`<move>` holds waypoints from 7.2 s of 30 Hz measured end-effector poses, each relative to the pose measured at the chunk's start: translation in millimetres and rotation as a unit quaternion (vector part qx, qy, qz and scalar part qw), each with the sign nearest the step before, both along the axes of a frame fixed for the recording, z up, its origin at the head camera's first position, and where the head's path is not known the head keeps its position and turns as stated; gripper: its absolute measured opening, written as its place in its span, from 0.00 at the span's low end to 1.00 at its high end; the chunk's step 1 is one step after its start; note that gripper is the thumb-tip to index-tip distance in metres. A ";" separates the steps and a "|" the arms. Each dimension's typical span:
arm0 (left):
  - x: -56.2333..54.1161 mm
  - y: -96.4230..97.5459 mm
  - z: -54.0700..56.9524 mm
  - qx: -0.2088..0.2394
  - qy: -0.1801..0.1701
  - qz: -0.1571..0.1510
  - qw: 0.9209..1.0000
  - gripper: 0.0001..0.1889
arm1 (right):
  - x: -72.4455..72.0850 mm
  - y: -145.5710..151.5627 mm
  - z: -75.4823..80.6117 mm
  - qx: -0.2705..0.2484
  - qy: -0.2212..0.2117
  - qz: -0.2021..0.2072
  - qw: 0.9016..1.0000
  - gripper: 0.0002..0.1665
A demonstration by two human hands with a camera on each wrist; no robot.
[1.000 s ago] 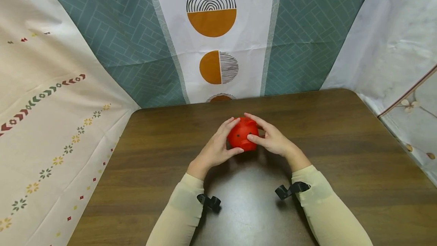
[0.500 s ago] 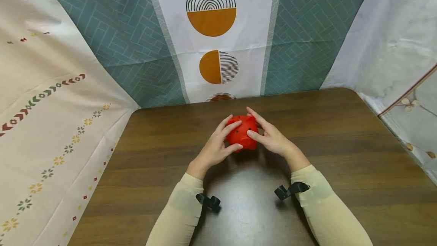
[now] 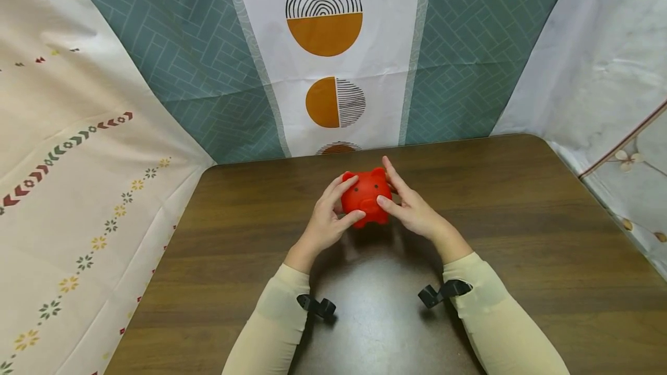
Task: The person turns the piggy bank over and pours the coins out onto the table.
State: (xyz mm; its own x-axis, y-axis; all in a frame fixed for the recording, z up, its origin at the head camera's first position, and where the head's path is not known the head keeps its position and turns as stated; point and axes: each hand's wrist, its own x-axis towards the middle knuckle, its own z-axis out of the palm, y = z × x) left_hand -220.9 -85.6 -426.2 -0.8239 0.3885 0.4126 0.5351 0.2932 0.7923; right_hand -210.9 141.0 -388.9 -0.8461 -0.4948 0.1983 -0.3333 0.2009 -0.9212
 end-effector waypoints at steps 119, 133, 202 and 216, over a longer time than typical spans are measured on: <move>7.2 -5.8 1.8 -0.093 0.140 0.002 0.986 0.46 | -13.5 3.6 -33.2 0.063 0.073 -0.029 0.995 0.43; 7.2 -5.3 0.2 -0.025 0.029 -0.036 0.999 0.49 | 4.8 0.2 -1.0 0.031 0.066 0.041 0.996 0.54; 3.3 1.4 -14.6 -0.113 0.143 0.046 0.982 0.53 | 4.1 -26.9 -22.3 -0.001 0.122 -0.102 0.987 0.07; 2.4 -3.5 -17.6 -0.116 0.139 0.034 0.983 0.51 | -0.7 -26.3 -30.7 0.033 0.141 -0.099 0.984 0.07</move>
State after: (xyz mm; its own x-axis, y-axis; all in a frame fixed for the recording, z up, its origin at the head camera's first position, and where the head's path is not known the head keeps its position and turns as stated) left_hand -218.5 -89.1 -443.8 -0.7197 0.4463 0.5319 0.6938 0.4916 0.5263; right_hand -211.5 114.6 -419.5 -0.8428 -0.3458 0.4125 -0.5229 0.3444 -0.7797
